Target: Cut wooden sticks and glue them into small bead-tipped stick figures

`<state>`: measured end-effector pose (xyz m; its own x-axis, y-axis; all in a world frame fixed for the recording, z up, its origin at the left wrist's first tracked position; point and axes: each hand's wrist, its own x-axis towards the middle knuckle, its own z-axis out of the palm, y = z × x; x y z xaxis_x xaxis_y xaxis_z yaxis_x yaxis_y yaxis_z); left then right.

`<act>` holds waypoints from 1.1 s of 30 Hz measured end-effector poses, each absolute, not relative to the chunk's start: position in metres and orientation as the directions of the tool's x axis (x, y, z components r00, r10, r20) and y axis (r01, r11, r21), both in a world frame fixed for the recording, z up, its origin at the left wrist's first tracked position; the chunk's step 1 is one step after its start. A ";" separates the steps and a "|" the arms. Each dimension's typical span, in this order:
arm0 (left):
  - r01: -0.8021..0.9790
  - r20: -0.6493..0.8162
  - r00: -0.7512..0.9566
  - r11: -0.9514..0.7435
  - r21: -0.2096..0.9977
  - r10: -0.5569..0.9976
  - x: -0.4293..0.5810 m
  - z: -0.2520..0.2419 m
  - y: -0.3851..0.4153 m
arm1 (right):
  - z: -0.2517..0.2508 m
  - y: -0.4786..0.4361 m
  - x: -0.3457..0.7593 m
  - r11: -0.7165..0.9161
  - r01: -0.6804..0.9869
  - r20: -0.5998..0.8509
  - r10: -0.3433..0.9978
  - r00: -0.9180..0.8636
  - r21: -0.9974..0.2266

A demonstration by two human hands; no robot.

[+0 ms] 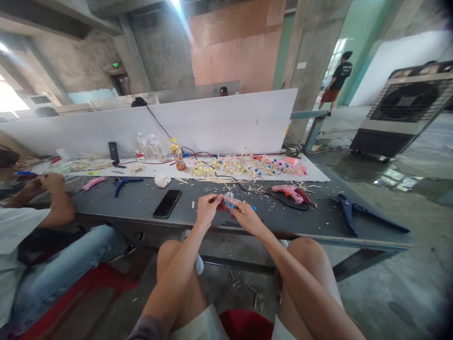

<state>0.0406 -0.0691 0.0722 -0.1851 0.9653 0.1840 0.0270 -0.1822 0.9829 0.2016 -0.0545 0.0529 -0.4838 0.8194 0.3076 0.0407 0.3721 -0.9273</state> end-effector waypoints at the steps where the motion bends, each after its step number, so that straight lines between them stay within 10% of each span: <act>1: 0.058 0.199 -0.186 -0.192 0.980 0.962 0.040 0.072 -0.069 | 0.052 -0.054 0.202 0.383 0.053 0.310 0.814 -0.492 -0.922; 8: 0.271 0.277 -0.198 -0.219 0.937 0.940 0.036 0.072 -0.069 | 0.060 -0.055 0.204 0.310 -0.029 0.289 0.843 -0.454 -0.950; 33: 0.102 0.271 -0.230 -0.254 0.962 0.935 0.049 0.082 -0.079 | 0.068 -0.058 0.203 0.141 -0.199 0.224 0.837 -0.499 -0.970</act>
<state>0.0491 -0.0789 0.0816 -0.2298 0.9348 0.2707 0.1018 -0.2535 0.9620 0.2029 -0.0578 0.0676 -0.4993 0.8371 0.2236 -0.1986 0.1406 -0.9699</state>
